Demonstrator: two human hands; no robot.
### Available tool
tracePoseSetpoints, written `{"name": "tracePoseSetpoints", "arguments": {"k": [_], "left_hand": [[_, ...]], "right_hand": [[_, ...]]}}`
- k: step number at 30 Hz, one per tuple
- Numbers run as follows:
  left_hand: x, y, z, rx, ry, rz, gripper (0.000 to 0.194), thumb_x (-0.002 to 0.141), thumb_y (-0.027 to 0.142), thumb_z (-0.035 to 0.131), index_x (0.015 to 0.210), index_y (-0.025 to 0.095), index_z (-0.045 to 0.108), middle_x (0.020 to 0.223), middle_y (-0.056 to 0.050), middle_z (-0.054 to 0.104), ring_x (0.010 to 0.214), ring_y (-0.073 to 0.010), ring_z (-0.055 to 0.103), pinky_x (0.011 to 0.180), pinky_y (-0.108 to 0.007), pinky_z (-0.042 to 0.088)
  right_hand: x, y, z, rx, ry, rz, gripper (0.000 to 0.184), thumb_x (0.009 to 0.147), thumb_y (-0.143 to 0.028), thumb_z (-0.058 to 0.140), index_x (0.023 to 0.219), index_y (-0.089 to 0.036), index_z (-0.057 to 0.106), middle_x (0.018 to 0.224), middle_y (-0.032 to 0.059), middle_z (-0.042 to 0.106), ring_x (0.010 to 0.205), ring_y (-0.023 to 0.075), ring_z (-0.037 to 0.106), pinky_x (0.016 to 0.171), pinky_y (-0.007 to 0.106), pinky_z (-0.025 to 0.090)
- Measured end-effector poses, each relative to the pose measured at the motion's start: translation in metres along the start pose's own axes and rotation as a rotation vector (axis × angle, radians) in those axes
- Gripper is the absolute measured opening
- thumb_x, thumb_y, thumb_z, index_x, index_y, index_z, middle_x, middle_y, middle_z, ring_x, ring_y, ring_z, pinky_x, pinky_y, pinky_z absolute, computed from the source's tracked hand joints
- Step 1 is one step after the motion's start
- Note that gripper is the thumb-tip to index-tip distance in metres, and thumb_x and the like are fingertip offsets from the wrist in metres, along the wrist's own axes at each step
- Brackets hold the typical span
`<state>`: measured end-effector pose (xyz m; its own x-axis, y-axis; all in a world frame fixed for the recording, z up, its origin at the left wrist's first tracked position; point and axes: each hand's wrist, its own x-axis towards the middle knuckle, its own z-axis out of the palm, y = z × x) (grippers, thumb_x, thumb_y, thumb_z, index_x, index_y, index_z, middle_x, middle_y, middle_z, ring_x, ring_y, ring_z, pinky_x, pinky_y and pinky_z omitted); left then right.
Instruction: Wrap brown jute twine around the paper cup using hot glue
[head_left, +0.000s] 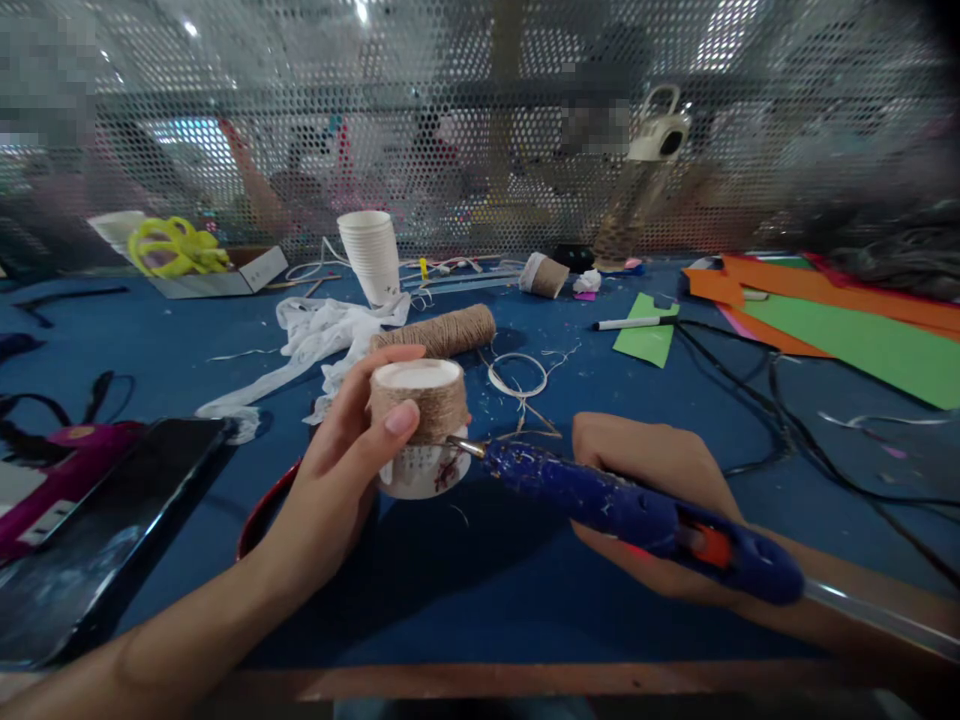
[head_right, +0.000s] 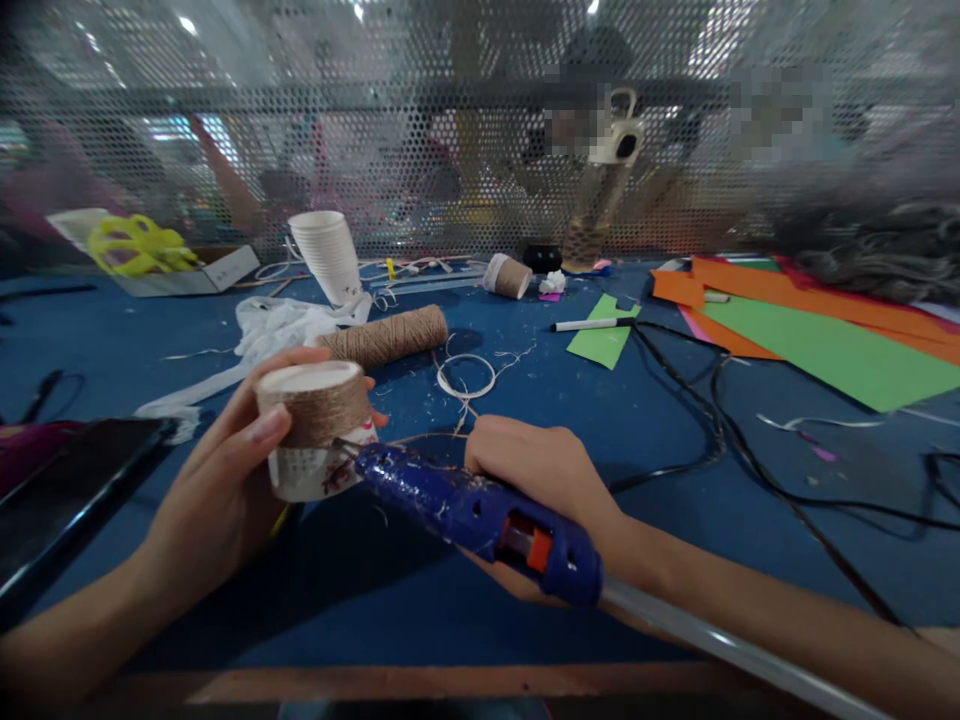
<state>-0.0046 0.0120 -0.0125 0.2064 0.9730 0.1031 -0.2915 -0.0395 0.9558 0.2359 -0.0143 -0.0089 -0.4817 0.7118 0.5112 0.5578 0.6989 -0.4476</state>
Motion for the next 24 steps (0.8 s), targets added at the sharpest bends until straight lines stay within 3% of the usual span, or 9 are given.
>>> {"name": "tracePoseSetpoints", "arguments": {"k": [5, 12, 19, 24], "left_hand": [[0.0002, 0.0009, -0.0001, -0.045, -0.01, -0.032, 0.036, 0.087, 0.038, 0.066, 0.122, 0.03, 0.062, 0.109, -0.004, 0.073, 0.089, -0.0246, 0.073, 0.069, -0.03, 0.06], [0.0019, 0.0048, 0.0028, -0.08, 0.009, -0.052, 0.039, 0.085, 0.037, 0.066, 0.123, 0.026, 0.062, 0.104, -0.005, 0.072, 0.083, -0.0226, 0.073, 0.068, -0.03, 0.061], [0.0003, 0.0075, 0.0034, -0.115, 0.011, -0.045, 0.043, 0.084, 0.038, 0.065, 0.124, 0.022, 0.061, 0.104, -0.007, 0.071, 0.078, -0.0222, 0.072, 0.069, -0.033, 0.059], [0.0007, 0.0067, 0.0033, -0.1, 0.013, -0.061, 0.047, 0.084, 0.038, 0.066, 0.129, 0.025, 0.06, 0.104, -0.006, 0.072, 0.081, -0.0217, 0.071, 0.069, -0.031, 0.059]], "right_hand": [[-0.0014, 0.0014, 0.0024, 0.015, 0.034, 0.022, 0.023, 0.078, -0.019, 0.057, 0.067, -0.022, 0.037, 0.06, -0.0062, 0.043, 0.05, 0.0072, 0.037, 0.049, 0.023, 0.027], [-0.002, 0.0012, -0.0022, -0.015, -0.043, 0.049, 0.024, 0.08, -0.021, 0.06, 0.07, -0.022, 0.038, 0.064, -0.0045, 0.046, 0.054, 0.009, 0.041, 0.051, 0.024, 0.029], [-0.0016, -0.0008, -0.003, 0.007, -0.041, 0.052, 0.025, 0.081, -0.02, 0.06, 0.07, -0.022, 0.038, 0.064, -0.0046, 0.045, 0.054, 0.0085, 0.04, 0.05, 0.024, 0.029], [-0.0018, 0.0007, -0.0031, 0.009, -0.054, 0.055, 0.025, 0.081, -0.021, 0.061, 0.07, -0.022, 0.039, 0.064, -0.0042, 0.046, 0.055, 0.0089, 0.042, 0.051, 0.024, 0.03]]}}
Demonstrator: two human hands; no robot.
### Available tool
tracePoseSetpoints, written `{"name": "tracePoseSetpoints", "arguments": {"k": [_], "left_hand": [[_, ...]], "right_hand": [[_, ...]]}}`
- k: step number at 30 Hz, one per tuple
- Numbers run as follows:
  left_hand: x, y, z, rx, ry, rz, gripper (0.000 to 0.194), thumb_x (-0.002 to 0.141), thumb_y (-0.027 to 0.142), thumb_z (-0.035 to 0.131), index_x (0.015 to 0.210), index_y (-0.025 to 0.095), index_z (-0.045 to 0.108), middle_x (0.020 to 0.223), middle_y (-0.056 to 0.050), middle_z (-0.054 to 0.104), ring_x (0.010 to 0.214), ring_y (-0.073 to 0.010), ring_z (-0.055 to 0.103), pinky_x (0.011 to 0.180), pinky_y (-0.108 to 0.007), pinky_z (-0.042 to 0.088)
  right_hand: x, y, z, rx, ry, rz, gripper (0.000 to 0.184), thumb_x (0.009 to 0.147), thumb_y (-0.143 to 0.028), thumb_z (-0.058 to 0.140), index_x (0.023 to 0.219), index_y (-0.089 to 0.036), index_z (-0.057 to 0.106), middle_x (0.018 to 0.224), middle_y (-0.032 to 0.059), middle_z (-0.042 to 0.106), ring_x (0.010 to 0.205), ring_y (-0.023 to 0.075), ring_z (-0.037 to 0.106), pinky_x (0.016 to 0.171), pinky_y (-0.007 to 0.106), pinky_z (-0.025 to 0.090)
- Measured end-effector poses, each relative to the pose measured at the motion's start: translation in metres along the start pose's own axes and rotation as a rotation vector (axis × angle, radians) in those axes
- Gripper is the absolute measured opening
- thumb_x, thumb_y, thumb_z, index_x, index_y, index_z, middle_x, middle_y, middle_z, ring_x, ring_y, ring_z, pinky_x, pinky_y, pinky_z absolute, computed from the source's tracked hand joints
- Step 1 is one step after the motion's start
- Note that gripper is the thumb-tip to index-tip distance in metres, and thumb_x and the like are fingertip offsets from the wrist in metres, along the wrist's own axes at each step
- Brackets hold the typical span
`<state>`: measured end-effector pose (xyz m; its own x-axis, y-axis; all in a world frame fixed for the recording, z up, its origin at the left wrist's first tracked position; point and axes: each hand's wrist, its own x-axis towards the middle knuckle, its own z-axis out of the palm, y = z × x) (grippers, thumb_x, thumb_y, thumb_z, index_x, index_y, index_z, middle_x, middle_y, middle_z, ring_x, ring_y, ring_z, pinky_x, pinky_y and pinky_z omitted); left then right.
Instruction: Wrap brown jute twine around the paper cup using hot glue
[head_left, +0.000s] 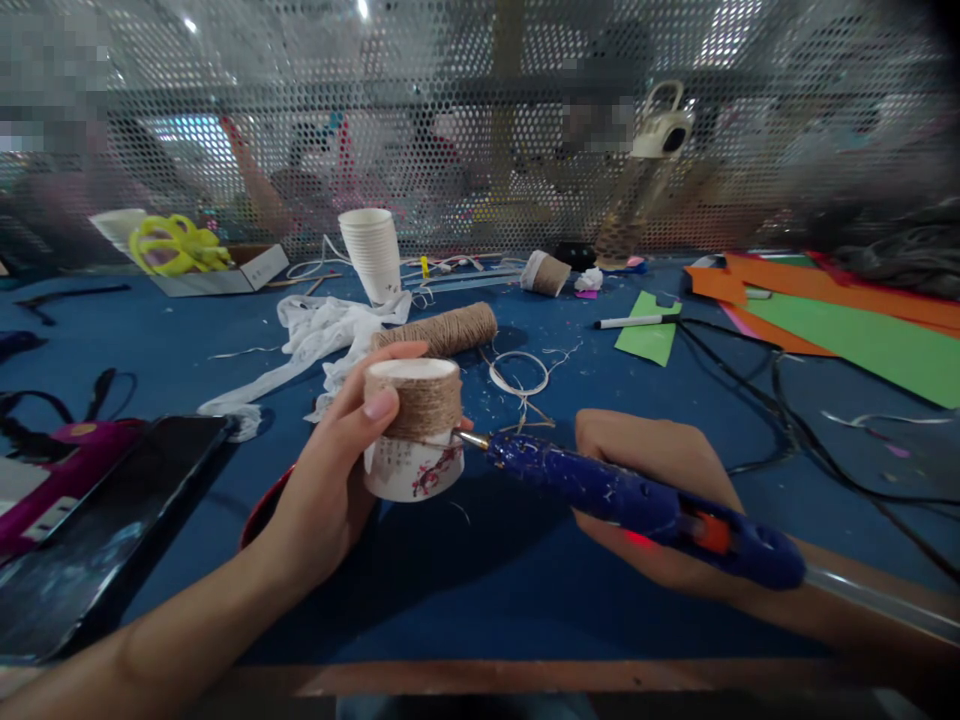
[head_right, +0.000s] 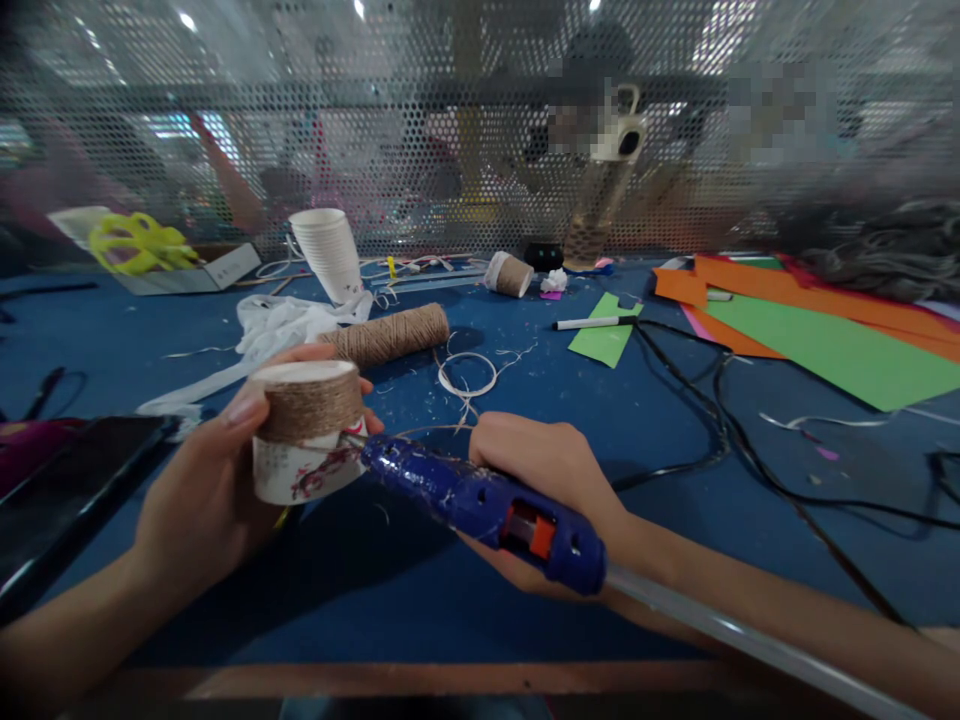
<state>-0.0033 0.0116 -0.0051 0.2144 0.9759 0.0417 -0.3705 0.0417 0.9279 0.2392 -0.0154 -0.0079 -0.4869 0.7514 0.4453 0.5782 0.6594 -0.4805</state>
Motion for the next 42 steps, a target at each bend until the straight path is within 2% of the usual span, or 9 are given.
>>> {"name": "tracePoseSetpoints", "arguments": {"k": [8, 18, 26, 32, 36, 42], "left_hand": [[-0.0006, -0.006, -0.0057, 0.065, -0.004, -0.034, 0.042, 0.087, 0.041, 0.064, 0.128, 0.032, 0.061, 0.113, -0.005, 0.073, 0.093, -0.0246, 0.071, 0.071, -0.031, 0.06], [0.0002, -0.0004, -0.0008, 0.037, 0.002, 0.015, 0.041, 0.083, 0.04, 0.067, 0.122, 0.028, 0.063, 0.104, -0.004, 0.073, 0.083, -0.0219, 0.072, 0.068, -0.03, 0.06], [-0.0002, -0.0016, -0.0006, 0.035, -0.004, 0.015, 0.036, 0.088, 0.035, 0.064, 0.122, 0.028, 0.062, 0.109, -0.004, 0.071, 0.089, -0.0218, 0.071, 0.071, -0.029, 0.058], [-0.0015, -0.005, -0.0047, 0.096, 0.013, -0.028, 0.037, 0.09, 0.034, 0.063, 0.126, 0.031, 0.061, 0.116, -0.004, 0.07, 0.095, -0.0237, 0.069, 0.074, -0.03, 0.056], [-0.0004, -0.0032, -0.0028, 0.039, -0.008, -0.019, 0.04, 0.09, 0.036, 0.061, 0.129, 0.029, 0.06, 0.111, -0.006, 0.072, 0.09, -0.0235, 0.07, 0.071, -0.03, 0.058], [0.0017, 0.0002, 0.0022, 0.001, 0.053, -0.036, 0.05, 0.083, 0.04, 0.067, 0.129, 0.024, 0.057, 0.107, -0.008, 0.074, 0.086, -0.0249, 0.069, 0.066, -0.031, 0.057]], "right_hand": [[-0.0014, -0.0021, 0.0011, -0.038, 0.002, -0.028, 0.024, 0.076, -0.016, 0.06, 0.07, -0.022, 0.038, 0.062, -0.0057, 0.046, 0.052, 0.0076, 0.038, 0.049, 0.023, 0.028], [-0.0007, 0.0002, 0.0038, -0.039, 0.08, -0.018, 0.023, 0.079, -0.018, 0.057, 0.067, -0.021, 0.037, 0.06, -0.006, 0.043, 0.049, 0.0071, 0.038, 0.048, 0.022, 0.027], [-0.0001, -0.0016, 0.0001, -0.042, 0.009, -0.016, 0.024, 0.076, -0.021, 0.06, 0.068, -0.022, 0.038, 0.061, -0.0051, 0.046, 0.051, 0.008, 0.041, 0.048, 0.022, 0.028], [0.0021, -0.003, 0.0024, -0.045, 0.041, -0.072, 0.021, 0.073, -0.018, 0.057, 0.066, -0.022, 0.037, 0.058, -0.0053, 0.046, 0.048, 0.0077, 0.04, 0.046, 0.022, 0.027], [0.003, -0.0031, 0.0018, -0.071, 0.043, -0.048, 0.022, 0.073, -0.02, 0.057, 0.065, -0.022, 0.037, 0.057, -0.0053, 0.046, 0.047, 0.0073, 0.039, 0.045, 0.021, 0.027], [0.0007, 0.0003, 0.0026, -0.07, 0.056, -0.059, 0.022, 0.077, -0.02, 0.056, 0.067, -0.023, 0.036, 0.058, -0.0055, 0.044, 0.048, 0.008, 0.038, 0.046, 0.023, 0.027]]}}
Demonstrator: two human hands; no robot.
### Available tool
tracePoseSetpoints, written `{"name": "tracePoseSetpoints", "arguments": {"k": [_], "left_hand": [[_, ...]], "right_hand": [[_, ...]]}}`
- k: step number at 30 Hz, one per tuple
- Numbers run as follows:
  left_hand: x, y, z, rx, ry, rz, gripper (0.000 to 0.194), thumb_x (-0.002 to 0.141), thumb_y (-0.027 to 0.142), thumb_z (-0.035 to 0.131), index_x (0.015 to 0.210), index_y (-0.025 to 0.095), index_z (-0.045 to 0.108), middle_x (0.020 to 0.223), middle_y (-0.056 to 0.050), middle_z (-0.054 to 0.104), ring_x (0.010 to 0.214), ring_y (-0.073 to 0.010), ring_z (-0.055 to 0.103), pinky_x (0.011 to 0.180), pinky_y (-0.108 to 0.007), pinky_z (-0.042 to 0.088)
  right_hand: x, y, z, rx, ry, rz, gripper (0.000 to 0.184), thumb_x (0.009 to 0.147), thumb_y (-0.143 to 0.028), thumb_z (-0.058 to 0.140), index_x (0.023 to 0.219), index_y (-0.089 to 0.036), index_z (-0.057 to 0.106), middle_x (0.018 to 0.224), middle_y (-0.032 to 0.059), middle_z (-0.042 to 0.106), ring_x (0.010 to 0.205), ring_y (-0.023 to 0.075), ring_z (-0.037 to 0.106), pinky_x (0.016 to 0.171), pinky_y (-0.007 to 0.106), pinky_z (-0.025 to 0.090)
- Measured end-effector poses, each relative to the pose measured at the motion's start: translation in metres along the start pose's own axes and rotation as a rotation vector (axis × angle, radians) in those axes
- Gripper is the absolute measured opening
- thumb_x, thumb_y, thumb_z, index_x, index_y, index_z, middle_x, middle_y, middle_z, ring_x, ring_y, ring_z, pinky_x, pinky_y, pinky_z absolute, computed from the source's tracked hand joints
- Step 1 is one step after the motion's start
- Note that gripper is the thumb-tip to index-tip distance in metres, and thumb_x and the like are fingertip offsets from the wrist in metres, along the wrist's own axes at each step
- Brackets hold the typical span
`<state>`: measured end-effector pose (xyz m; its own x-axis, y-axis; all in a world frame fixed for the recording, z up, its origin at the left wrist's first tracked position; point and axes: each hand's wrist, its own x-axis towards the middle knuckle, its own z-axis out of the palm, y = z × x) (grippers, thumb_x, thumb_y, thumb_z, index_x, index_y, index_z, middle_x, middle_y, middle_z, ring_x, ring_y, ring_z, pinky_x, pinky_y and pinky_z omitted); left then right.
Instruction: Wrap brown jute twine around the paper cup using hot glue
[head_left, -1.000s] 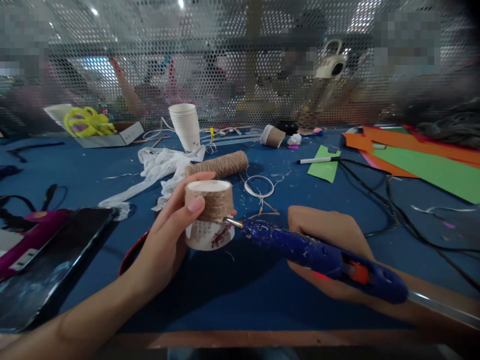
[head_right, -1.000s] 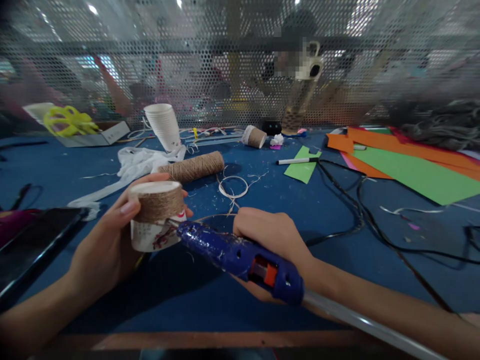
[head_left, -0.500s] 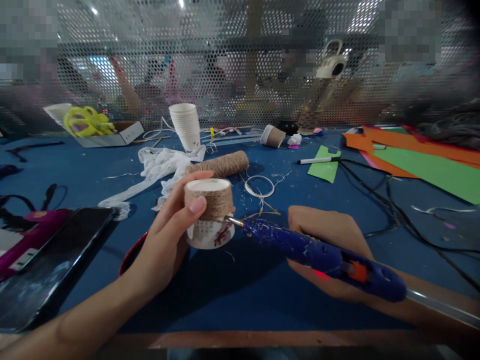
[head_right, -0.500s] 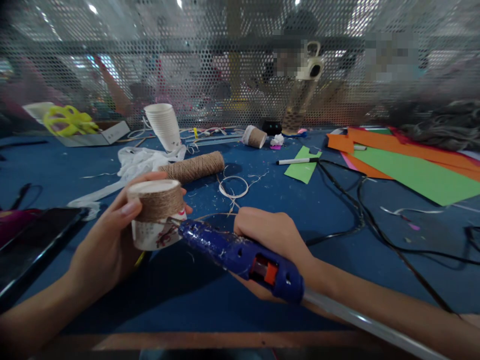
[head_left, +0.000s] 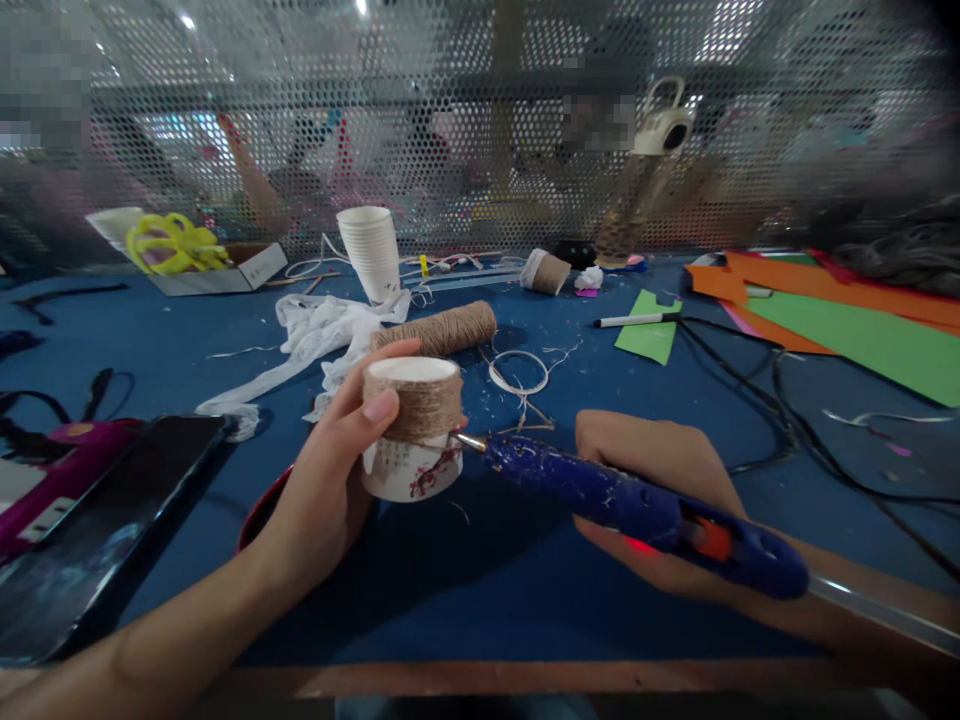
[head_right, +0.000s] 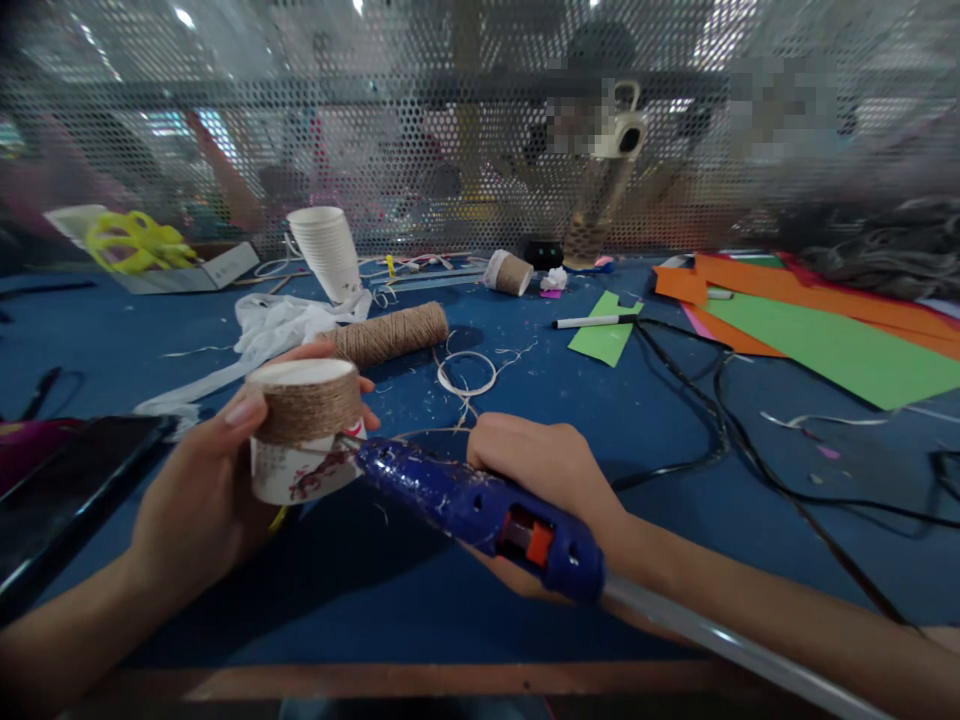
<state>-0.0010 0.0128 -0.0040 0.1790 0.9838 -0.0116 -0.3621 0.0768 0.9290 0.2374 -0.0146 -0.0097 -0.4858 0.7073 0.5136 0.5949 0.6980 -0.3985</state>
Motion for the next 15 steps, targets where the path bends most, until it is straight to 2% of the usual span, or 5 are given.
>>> {"name": "tracePoseSetpoints", "arguments": {"k": [5, 9, 15], "left_hand": [[-0.0008, 0.0021, 0.0022, 0.025, 0.002, -0.005, 0.046, 0.08, 0.041, 0.068, 0.118, 0.016, 0.06, 0.099, -0.011, 0.074, 0.079, -0.0236, 0.068, 0.065, -0.032, 0.057], [-0.001, 0.0022, 0.002, 0.017, 0.023, 0.013, 0.044, 0.08, 0.04, 0.067, 0.118, 0.018, 0.062, 0.096, -0.007, 0.071, 0.082, -0.0221, 0.066, 0.068, -0.031, 0.056], [-0.001, 0.0001, 0.0017, -0.01, 0.042, 0.017, 0.049, 0.081, 0.041, 0.067, 0.125, 0.021, 0.06, 0.106, -0.006, 0.071, 0.101, -0.0271, 0.065, 0.081, -0.035, 0.055]], "right_hand": [[0.0011, 0.0007, 0.0015, 0.012, 0.004, 0.024, 0.023, 0.078, -0.02, 0.057, 0.067, -0.022, 0.037, 0.059, -0.0058, 0.044, 0.049, 0.0079, 0.038, 0.047, 0.023, 0.027], [0.0013, -0.0017, 0.0003, 0.011, -0.025, 0.044, 0.023, 0.078, -0.018, 0.056, 0.067, -0.022, 0.037, 0.06, -0.0053, 0.044, 0.049, 0.0081, 0.039, 0.047, 0.023, 0.028], [0.0012, -0.001, -0.0022, 0.039, -0.056, 0.065, 0.026, 0.08, -0.02, 0.061, 0.069, -0.022, 0.038, 0.063, -0.0047, 0.045, 0.053, 0.0091, 0.041, 0.049, 0.024, 0.029]]}}
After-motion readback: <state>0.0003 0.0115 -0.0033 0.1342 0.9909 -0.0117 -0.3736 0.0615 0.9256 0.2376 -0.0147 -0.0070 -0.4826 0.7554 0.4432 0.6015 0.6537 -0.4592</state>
